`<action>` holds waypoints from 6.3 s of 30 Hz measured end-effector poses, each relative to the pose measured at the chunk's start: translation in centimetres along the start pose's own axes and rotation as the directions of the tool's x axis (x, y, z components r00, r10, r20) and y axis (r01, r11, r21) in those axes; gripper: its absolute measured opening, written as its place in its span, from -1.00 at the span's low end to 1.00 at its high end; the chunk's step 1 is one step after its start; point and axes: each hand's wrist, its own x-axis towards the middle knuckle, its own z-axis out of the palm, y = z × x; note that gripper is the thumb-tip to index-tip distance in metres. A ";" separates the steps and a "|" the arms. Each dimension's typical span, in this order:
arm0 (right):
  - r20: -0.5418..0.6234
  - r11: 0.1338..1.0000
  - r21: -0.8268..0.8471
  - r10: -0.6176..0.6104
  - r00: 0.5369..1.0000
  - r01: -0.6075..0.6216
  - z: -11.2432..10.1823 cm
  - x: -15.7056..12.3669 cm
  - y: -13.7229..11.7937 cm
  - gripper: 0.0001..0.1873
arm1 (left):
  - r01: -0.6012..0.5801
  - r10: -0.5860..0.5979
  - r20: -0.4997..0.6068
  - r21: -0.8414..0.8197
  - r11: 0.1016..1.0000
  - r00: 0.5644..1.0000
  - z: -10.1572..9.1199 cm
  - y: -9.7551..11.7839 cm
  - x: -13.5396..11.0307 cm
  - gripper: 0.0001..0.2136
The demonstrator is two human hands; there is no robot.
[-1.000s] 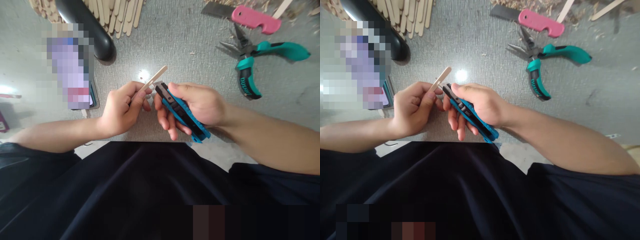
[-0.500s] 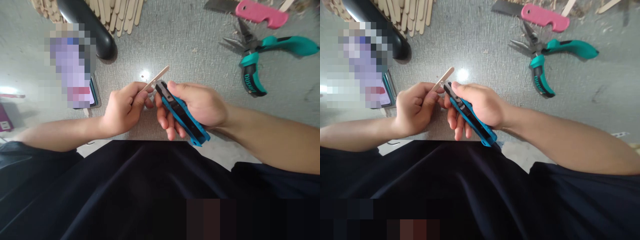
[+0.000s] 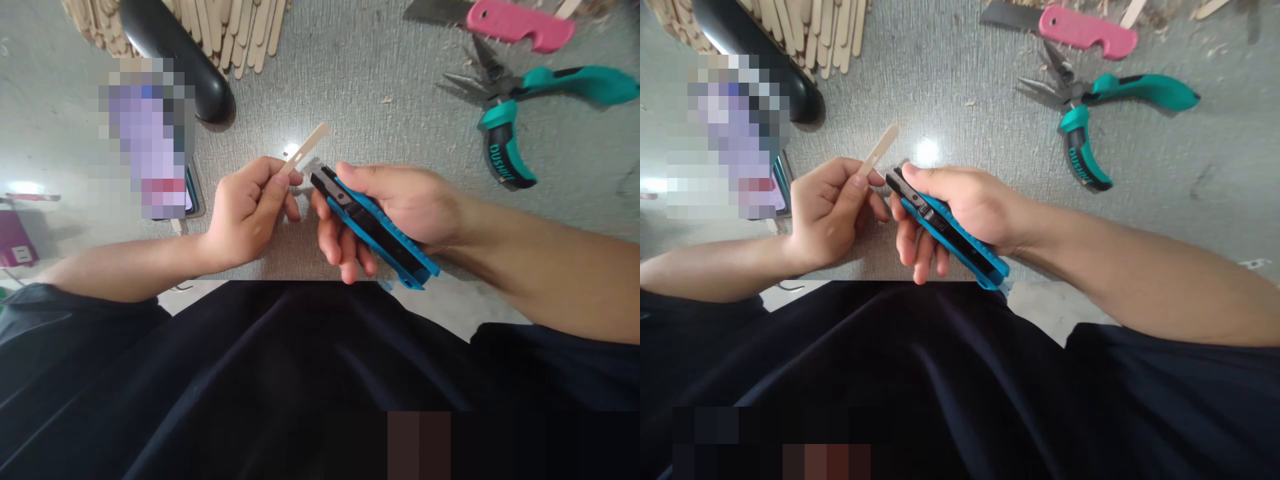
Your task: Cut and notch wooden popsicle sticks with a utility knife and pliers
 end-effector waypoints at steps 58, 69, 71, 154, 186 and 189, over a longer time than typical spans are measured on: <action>-0.004 -0.141 -0.980 -0.686 0.728 -0.138 -4.8 -4.6 -3.9 -0.66 | 0.033 -0.087 -0.088 -0.490 0.871 0.992 0.9 0.5 0.7 -0.67; 0.008 -0.030 -0.999 -0.731 0.682 -0.019 -4.1 -4.6 -1.5 -0.71 | 0.065 -0.044 0.055 -0.478 0.876 0.998 0.3 0.6 0.8 -0.67; 0.109 -0.113 -0.993 -0.767 0.633 0.034 -4.6 -4.4 -1.4 -0.67 | 0.069 -0.038 0.072 -0.496 0.866 0.997 0.4 0.6 0.7 -0.68; 0.407 -0.448 -0.894 -0.801 0.439 0.012 -6.6 -3.2 0.2 -0.53 | 0.032 0.084 0.139 -0.673 0.739 0.987 1.2 -0.2 1.3 -0.45; 0.329 -0.141 -0.943 -0.550 0.768 0.303 -4.7 -6.5 -1.7 -0.61 | -0.247 0.273 0.056 -0.278 0.928 0.961 0.0 -0.1 1.3 -0.63; 0.273 -0.106 -0.960 -0.544 0.794 0.258 -4.6 -6.6 -1.6 -0.62 | -0.369 0.380 -0.013 -0.263 0.891 0.925 0.0 -0.3 1.3 -0.70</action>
